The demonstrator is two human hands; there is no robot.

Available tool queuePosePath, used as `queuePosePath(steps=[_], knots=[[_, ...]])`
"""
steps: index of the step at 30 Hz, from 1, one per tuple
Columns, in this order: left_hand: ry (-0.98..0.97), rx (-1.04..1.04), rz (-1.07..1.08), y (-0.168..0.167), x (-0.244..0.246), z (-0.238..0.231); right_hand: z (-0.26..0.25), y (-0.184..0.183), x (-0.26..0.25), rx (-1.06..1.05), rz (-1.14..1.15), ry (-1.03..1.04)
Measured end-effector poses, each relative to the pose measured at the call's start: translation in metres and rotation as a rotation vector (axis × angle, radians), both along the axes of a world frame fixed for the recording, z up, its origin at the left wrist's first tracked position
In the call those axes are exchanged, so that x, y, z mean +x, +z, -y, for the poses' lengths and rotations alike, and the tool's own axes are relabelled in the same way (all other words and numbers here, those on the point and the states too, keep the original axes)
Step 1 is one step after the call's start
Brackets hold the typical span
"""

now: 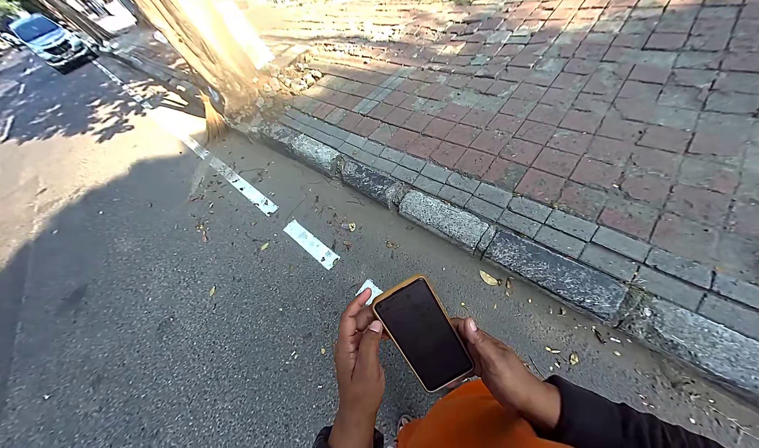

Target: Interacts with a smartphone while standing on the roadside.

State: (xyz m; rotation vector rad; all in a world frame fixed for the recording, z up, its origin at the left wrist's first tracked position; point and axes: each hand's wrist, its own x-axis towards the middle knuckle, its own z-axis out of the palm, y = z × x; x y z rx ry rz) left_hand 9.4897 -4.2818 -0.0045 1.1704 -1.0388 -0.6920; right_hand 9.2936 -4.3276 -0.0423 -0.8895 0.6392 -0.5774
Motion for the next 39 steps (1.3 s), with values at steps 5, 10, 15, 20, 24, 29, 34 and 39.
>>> queuePosePath(steps=[5,10,15,20,24,29,34,39], knots=[[0.005,0.003,-0.002,-0.001,0.000,0.000,0.001,0.000,0.001,0.003,0.005,0.012],[-0.004,0.007,0.003,-0.001,0.000,-0.001,0.002,-0.002,0.001,-0.003,0.034,0.010],[0.007,0.014,0.046,0.000,-0.002,0.000,0.002,0.000,0.000,-0.005,0.026,0.026],[0.017,0.032,0.044,0.002,-0.006,-0.001,0.001,-0.001,-0.001,-0.016,0.033,0.031],[0.036,0.056,0.066,0.002,-0.010,-0.002,-0.001,-0.002,-0.003,-0.013,0.027,0.025],[0.071,0.068,0.065,-0.004,-0.020,-0.002,-0.003,-0.003,-0.005,-0.025,0.041,0.020],[0.041,0.050,0.034,-0.004,-0.018,-0.004,-0.005,-0.001,-0.007,-0.027,0.033,0.016],[-0.003,0.047,0.034,0.001,-0.015,-0.008,-0.007,0.001,-0.007,-0.003,0.020,0.013]])
